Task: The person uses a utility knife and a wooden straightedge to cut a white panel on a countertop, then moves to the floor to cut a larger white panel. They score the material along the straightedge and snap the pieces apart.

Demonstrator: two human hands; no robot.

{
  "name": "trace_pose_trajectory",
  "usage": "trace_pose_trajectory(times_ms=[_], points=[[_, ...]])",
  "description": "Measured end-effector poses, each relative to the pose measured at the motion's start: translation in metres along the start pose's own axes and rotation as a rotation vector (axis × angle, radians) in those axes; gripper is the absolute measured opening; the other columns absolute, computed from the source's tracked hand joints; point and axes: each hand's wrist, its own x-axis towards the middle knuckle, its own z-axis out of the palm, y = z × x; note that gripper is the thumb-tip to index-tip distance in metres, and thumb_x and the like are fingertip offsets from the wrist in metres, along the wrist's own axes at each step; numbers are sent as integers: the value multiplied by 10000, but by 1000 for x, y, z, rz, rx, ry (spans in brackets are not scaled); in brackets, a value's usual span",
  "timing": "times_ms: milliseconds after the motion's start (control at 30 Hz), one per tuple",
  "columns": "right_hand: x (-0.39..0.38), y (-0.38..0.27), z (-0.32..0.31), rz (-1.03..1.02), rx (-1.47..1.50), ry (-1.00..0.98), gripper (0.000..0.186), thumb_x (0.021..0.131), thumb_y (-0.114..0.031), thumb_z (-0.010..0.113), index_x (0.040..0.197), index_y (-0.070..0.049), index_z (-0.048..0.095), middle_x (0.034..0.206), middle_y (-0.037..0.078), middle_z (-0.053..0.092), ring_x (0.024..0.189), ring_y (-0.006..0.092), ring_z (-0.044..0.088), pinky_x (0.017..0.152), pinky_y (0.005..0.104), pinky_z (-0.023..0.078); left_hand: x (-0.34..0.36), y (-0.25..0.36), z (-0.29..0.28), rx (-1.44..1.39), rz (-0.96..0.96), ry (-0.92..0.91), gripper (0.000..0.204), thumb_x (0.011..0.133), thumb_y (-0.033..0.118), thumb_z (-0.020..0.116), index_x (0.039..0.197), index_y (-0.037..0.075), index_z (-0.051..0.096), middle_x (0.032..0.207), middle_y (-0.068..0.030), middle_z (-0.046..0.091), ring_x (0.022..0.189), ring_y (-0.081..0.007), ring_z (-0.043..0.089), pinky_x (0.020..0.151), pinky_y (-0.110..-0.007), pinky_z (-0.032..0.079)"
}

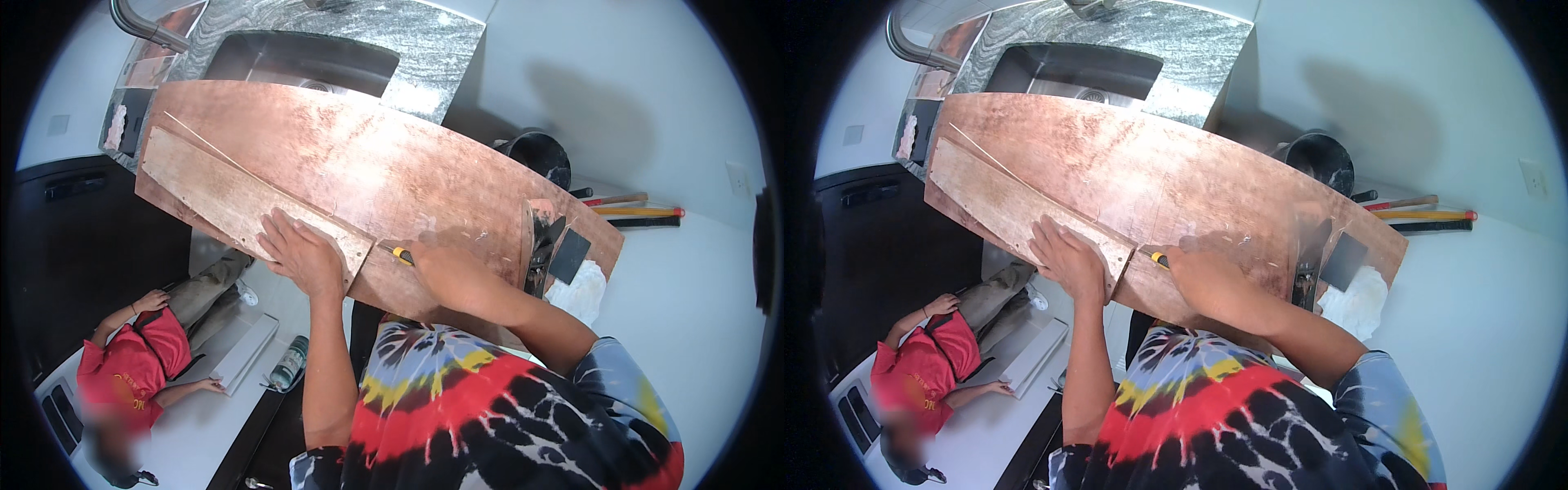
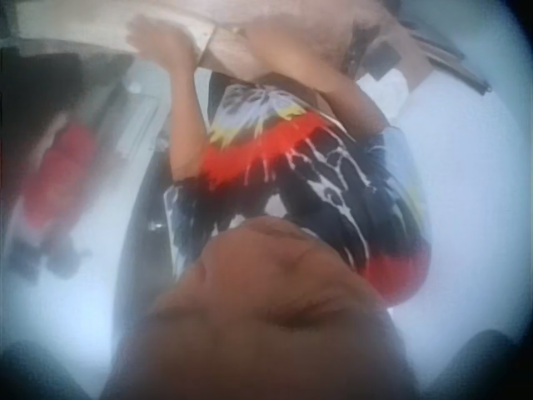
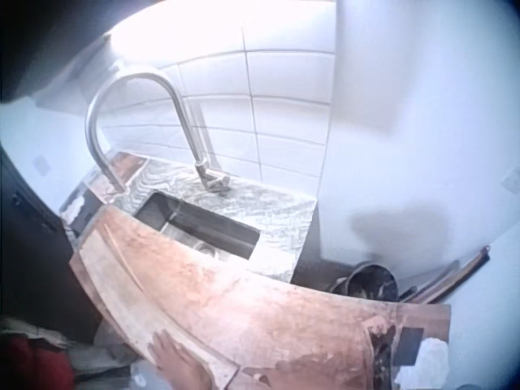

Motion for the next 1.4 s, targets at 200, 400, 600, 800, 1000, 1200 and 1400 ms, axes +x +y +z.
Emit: trace_pose_trajectory(times_ms=[200,400,600,800,1000,1200,1400], points=[[1,-12,-35,-93,1,184,199,987,-103,490,1084,43,582,895,262,719,848,443,723,740,520,576,1,0,-3,-13,7,-29,528,1105,302,325,1590,96,362,1689,-150,255,1557,-433,180,1192,-683,182],[127,-51,-22,-275,191,205,298,986,-164,559,1174,67,542,925,277,713,882,443,715,770,521,563,3,3,-6,-49,12,-46,540,1101,299,329,1594,79,344,1692,-163,236,1564,-441,145,1201,-677,133],[163,-86,-18,-265,164,197,445,900,-190,701,1260,37,571,1098,286,691,1001,409,710,853,475,574,0,-2,-6,-68,40,-46,558,1096,291,356,1596,45,326,1687,-201,219,1561,-463,116,1202,-675,94],[171,-87,-23,-286,118,97,454,890,-193,714,1264,33,589,1120,263,691,1027,401,708,874,466,576,2,-2,-7,-94,58,-53,574,1089,285,373,1598,28,311,1686,-226,198,1553,-490,106,1191,-691,88],[178,-105,-34,-228,-7,-16,396,899,-149,679,1245,30,606,1116,263,697,1053,381,705,880,461,576,-1,-3,-6,-51,66,-59,586,1086,297,380,1600,27,302,1687,-233,191,1551,-496,105,1190,-693,90],[155,-91,-31,-277,4,72,273,912,-171,645,1078,33,722,1039,224,743,1020,348,731,828,449,600,2,-1,-8,-52,65,-55,561,1094,285,352,1595,35,319,1692,-206,200,1553,-486,111,1193,-690,93],[117,-80,-38,-168,30,2,279,951,-118,556,1154,51,648,986,265,730,939,403,733,812,479,586,1,3,-10,-71,12,-81,548,1099,294,341,1599,73,329,1696,-167,221,1560,-460,124,1196,-703,119]])
